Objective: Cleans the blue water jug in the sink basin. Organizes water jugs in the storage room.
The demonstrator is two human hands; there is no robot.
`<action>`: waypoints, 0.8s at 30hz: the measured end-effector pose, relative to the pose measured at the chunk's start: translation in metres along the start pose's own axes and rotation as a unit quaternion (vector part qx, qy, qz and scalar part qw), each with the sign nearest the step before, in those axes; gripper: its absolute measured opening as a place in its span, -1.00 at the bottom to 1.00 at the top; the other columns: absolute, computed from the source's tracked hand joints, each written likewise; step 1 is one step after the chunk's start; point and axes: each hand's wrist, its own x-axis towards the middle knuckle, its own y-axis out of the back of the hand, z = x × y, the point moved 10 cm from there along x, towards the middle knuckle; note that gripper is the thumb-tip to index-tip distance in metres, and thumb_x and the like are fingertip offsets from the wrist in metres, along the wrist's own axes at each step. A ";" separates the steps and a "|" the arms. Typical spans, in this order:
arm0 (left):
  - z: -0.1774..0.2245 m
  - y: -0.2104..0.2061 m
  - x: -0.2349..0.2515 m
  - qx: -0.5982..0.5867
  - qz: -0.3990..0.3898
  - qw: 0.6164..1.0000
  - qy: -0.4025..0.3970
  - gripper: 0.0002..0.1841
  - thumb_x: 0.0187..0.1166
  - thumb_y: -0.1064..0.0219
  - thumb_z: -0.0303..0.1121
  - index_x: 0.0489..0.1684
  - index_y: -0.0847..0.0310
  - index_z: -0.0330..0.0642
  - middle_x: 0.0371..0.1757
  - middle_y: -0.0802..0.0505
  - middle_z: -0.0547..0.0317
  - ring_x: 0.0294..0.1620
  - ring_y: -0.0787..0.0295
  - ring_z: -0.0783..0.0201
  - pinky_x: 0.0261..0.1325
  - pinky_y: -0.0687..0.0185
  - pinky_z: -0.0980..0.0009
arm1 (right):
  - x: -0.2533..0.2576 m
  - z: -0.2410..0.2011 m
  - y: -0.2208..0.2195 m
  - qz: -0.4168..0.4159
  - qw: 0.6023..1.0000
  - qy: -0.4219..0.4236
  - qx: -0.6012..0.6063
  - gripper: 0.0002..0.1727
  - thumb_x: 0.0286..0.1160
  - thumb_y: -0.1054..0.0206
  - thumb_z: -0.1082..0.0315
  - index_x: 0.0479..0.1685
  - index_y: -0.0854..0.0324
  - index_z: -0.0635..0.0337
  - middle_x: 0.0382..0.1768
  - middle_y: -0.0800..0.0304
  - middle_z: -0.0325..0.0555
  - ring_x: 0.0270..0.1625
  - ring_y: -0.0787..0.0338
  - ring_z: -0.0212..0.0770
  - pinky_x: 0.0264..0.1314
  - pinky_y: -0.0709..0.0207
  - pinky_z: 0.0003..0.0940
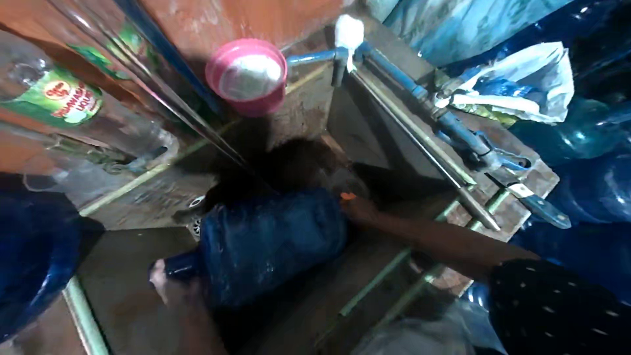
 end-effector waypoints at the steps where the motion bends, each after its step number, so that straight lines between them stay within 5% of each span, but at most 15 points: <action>1: 0.003 -0.005 0.000 -0.021 -0.037 0.999 0.004 -0.63 0.90 0.33 -0.13 0.02 -0.41 -0.03 -0.26 -0.80 0.34 -0.21 -0.81 0.44 -0.11 -0.81 0.42 | -0.001 -0.003 0.009 0.008 1.000 0.007 0.014 -0.46 0.81 -0.16 0.16 0.64 -0.44 0.25 0.53 -0.52 0.41 0.59 -0.53 0.35 0.63 -0.33 0.27; 3: -0.002 -0.003 0.000 -0.018 -0.043 0.998 0.033 -0.52 0.89 0.44 -0.07 -0.06 -0.45 -0.02 -0.31 -0.83 0.34 -0.25 -0.83 0.42 -0.16 -0.81 0.42 | -0.001 -0.017 0.027 0.039 0.998 0.039 0.034 -0.44 0.77 -0.23 0.10 0.69 -0.43 0.10 0.46 -0.62 0.36 0.51 -0.61 0.34 0.58 -0.39 0.31; 5: -0.003 0.009 -0.006 0.038 0.062 0.997 0.039 -0.63 0.91 0.19 -0.07 0.11 -0.47 -0.08 -0.28 -0.77 0.32 -0.28 -0.76 0.47 -0.18 -0.77 0.44 | -0.015 -0.069 0.015 0.051 0.985 0.164 0.019 -0.43 0.76 -0.23 0.14 0.73 -0.41 0.02 0.45 -0.66 0.27 0.44 -0.69 0.28 0.52 -0.47 0.25; 7: 0.001 0.002 -0.014 0.073 0.105 0.991 0.040 -0.58 0.86 -0.02 -0.13 0.47 -0.37 -0.22 0.03 -0.71 0.17 -0.08 -0.68 0.43 0.04 -0.69 0.37 | -0.065 -0.163 -0.009 0.112 0.913 0.393 0.021 -0.52 0.70 -0.28 0.22 0.59 -0.60 0.01 0.40 -0.75 0.16 0.25 -0.85 0.14 0.26 -0.73 0.11; 9: 0.013 -0.026 -0.019 0.070 0.054 0.996 0.024 -0.75 0.86 0.02 -0.24 0.25 -0.40 -0.17 -0.17 -0.69 0.30 -0.22 -0.69 0.52 -0.11 -0.72 0.46 | -0.110 -0.247 -0.021 0.149 0.830 0.536 0.040 -0.61 0.65 -0.33 0.29 0.41 -0.74 0.05 0.27 -0.80 0.24 0.08 -0.90 0.15 0.01 -0.78 0.06; 10: 0.013 -0.034 -0.018 0.042 0.013 0.999 0.018 -0.82 0.85 0.09 -0.29 0.02 -0.42 -0.09 -0.32 -0.72 0.38 -0.31 -0.72 0.53 -0.19 -0.75 0.48 | -0.112 -0.271 -0.018 0.155 0.824 0.543 0.047 -0.65 0.66 -0.32 0.30 0.35 -0.77 0.09 0.24 -0.82 0.22 0.09 -0.90 0.14 0.03 -0.77 0.05; 12: 0.003 -0.023 -0.017 -0.014 -0.056 0.998 0.025 -0.69 0.83 0.24 -0.30 -0.15 -0.47 -0.02 -0.38 -0.81 0.39 -0.29 -0.81 0.46 -0.17 -0.80 0.44 | -0.073 -0.259 -0.006 0.135 0.878 0.452 0.079 -0.64 0.68 -0.30 0.33 0.37 -0.74 0.18 0.23 -0.84 0.18 0.14 -0.89 0.14 0.17 -0.75 0.11; 15: -0.012 0.026 -0.015 -0.031 -0.002 0.999 0.018 -0.69 0.87 0.24 -0.23 -0.02 -0.46 -0.05 -0.31 -0.82 0.37 -0.27 -0.82 0.46 -0.18 -0.82 0.45 | 0.034 -0.112 -0.002 0.043 0.980 0.186 0.051 -0.50 0.82 -0.14 0.20 0.68 -0.45 0.11 0.50 -0.63 0.26 0.48 -0.67 0.26 0.56 -0.45 0.25; 17: -0.014 0.035 -0.015 0.030 0.085 0.996 0.015 -0.70 0.88 0.12 -0.17 0.20 -0.43 -0.13 -0.22 -0.72 0.33 -0.26 -0.72 0.49 -0.15 -0.73 0.45 | 0.062 -0.063 0.001 0.040 0.994 0.101 0.007 -0.48 0.83 -0.11 0.12 0.66 -0.45 0.15 0.46 -0.62 0.32 0.48 -0.64 0.33 0.54 -0.42 0.33; 20: 0.010 0.010 -0.019 0.141 0.167 0.976 -0.003 -0.48 0.81 -0.13 -0.10 0.53 -0.39 -0.34 0.20 -0.73 -0.05 0.07 -0.70 0.33 0.19 -0.66 0.27 | 0.013 -0.166 -0.010 0.050 0.975 0.216 0.011 -0.51 0.75 -0.21 0.17 0.59 -0.54 0.11 0.34 -0.74 0.26 0.35 -0.76 0.24 0.46 -0.54 0.21; 22: 0.015 -0.005 -0.020 0.170 0.177 0.969 -0.006 -0.45 0.78 -0.18 -0.08 0.53 -0.39 -0.36 0.25 -0.72 -0.09 0.13 -0.70 0.30 0.26 -0.64 0.27 | -0.039 -0.245 -0.023 0.080 0.927 0.358 0.082 -0.53 0.67 -0.30 0.21 0.54 -0.64 0.03 0.29 -0.81 0.16 0.28 -0.82 0.16 0.39 -0.62 0.16; 24: 0.005 0.009 -0.014 0.163 0.184 0.969 0.025 -0.47 0.79 -0.17 -0.11 0.54 -0.37 -0.35 0.26 -0.71 -0.10 0.14 -0.69 0.26 0.25 -0.64 0.25 | -0.050 -0.241 -0.027 0.109 0.908 0.387 0.116 -0.52 0.69 -0.28 0.24 0.58 -0.61 0.04 0.35 -0.79 0.17 0.28 -0.84 0.17 0.32 -0.66 0.18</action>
